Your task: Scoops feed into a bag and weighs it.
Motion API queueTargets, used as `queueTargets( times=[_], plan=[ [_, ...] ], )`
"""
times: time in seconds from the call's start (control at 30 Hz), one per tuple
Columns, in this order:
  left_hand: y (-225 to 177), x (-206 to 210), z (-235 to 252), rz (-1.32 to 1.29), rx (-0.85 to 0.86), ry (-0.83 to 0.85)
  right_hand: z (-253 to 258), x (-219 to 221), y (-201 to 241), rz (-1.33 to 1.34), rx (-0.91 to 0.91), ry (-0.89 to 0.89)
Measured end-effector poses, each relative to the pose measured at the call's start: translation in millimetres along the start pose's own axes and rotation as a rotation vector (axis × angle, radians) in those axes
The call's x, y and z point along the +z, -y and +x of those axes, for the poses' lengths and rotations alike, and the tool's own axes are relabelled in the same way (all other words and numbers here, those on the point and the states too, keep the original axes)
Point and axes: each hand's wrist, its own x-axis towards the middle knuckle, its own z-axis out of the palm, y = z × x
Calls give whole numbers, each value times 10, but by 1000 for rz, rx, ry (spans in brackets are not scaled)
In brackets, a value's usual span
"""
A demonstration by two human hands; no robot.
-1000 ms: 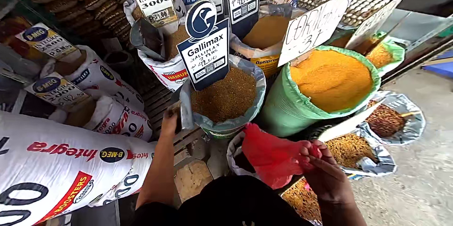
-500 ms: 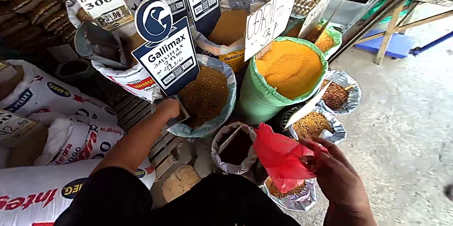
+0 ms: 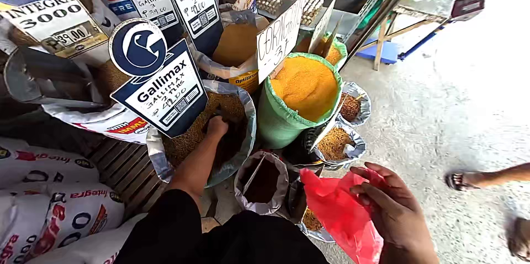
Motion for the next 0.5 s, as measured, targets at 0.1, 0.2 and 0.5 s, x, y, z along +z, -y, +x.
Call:
queueTargets(
  times=[0.1, 0.2, 0.5],
  plan=[
    [275, 69, 36, -37, 82, -41, 116, 162, 98, -63, 9, 61],
    [510, 14, -216, -151, 80, -109, 306, 389, 303, -66, 30, 195],
    [914, -806, -1093, -320, 97, -260, 916, 1508, 1235, -133, 19, 732]
  ],
)
